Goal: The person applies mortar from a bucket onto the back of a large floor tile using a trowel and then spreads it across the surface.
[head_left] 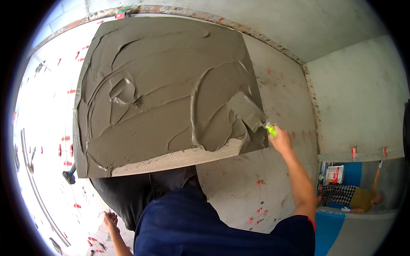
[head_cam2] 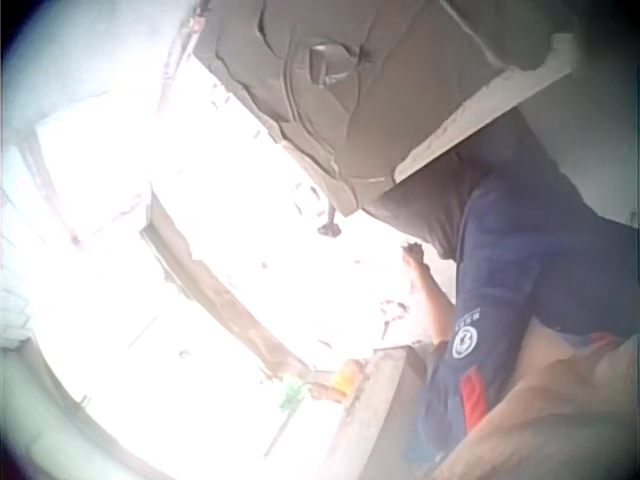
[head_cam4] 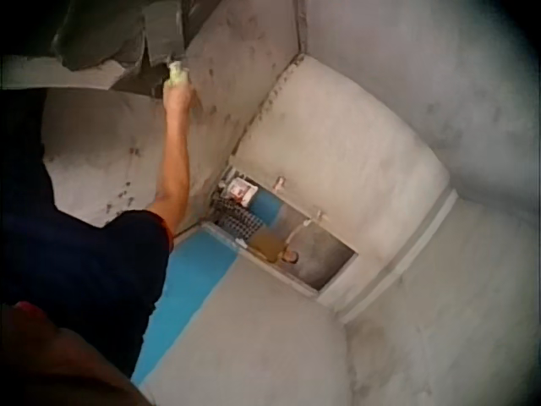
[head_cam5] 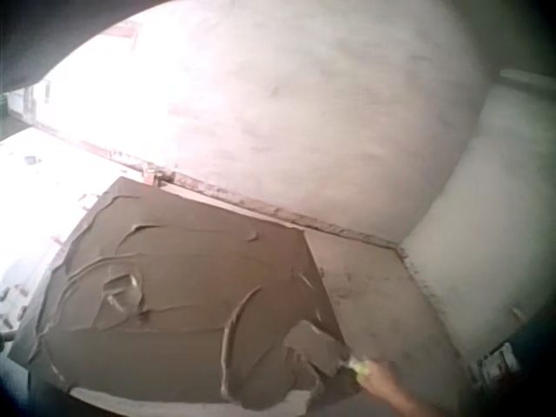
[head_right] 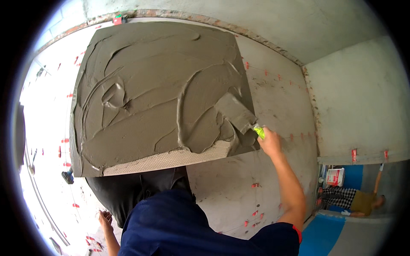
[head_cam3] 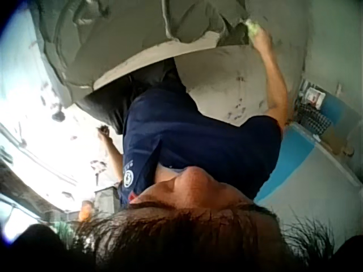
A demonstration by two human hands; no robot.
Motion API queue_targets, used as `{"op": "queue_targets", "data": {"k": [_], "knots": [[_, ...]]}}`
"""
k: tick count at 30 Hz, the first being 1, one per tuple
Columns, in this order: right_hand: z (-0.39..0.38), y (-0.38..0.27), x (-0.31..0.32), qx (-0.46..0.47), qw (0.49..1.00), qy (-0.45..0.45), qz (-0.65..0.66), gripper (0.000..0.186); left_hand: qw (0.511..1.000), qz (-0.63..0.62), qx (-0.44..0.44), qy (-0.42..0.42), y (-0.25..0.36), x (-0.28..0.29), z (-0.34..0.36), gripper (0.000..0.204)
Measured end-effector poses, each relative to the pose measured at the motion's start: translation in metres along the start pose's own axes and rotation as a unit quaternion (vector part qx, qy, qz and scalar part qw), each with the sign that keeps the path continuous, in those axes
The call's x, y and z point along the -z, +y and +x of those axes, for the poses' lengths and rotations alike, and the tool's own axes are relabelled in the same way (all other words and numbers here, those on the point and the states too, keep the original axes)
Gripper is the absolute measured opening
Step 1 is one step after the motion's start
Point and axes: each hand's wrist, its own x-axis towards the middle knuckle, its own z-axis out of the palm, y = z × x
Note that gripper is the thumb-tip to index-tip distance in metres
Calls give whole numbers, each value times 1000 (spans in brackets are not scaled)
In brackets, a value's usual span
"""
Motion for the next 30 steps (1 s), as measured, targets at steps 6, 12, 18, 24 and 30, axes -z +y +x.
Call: {"op": "queue_targets", "data": {"k": [6, 12, 18, 24, 30], "knots": [[-64, 0, -12, -229, 883, -89, 400, 19, 1000, -3, -10, -17, 8, -3, 17, 48], [-91, -70, -32, -224, 826, -148, 495, 25, 998, 0, 12, -69, -3, -17, 18, 44], [-94, -153, -31, -90, 896, -207, 383, 32, 995, 31, 19, -95, -6, -20, 23, 37], [-92, -175, -24, 113, 969, -125, 179, 33, 994, 42, 6, -104, -1, -14, 22, 42], [-36, -80, -8, 23, 998, -60, -12, 37, 997, 53, 7, -57, 6, -8, 20, 45]]}}
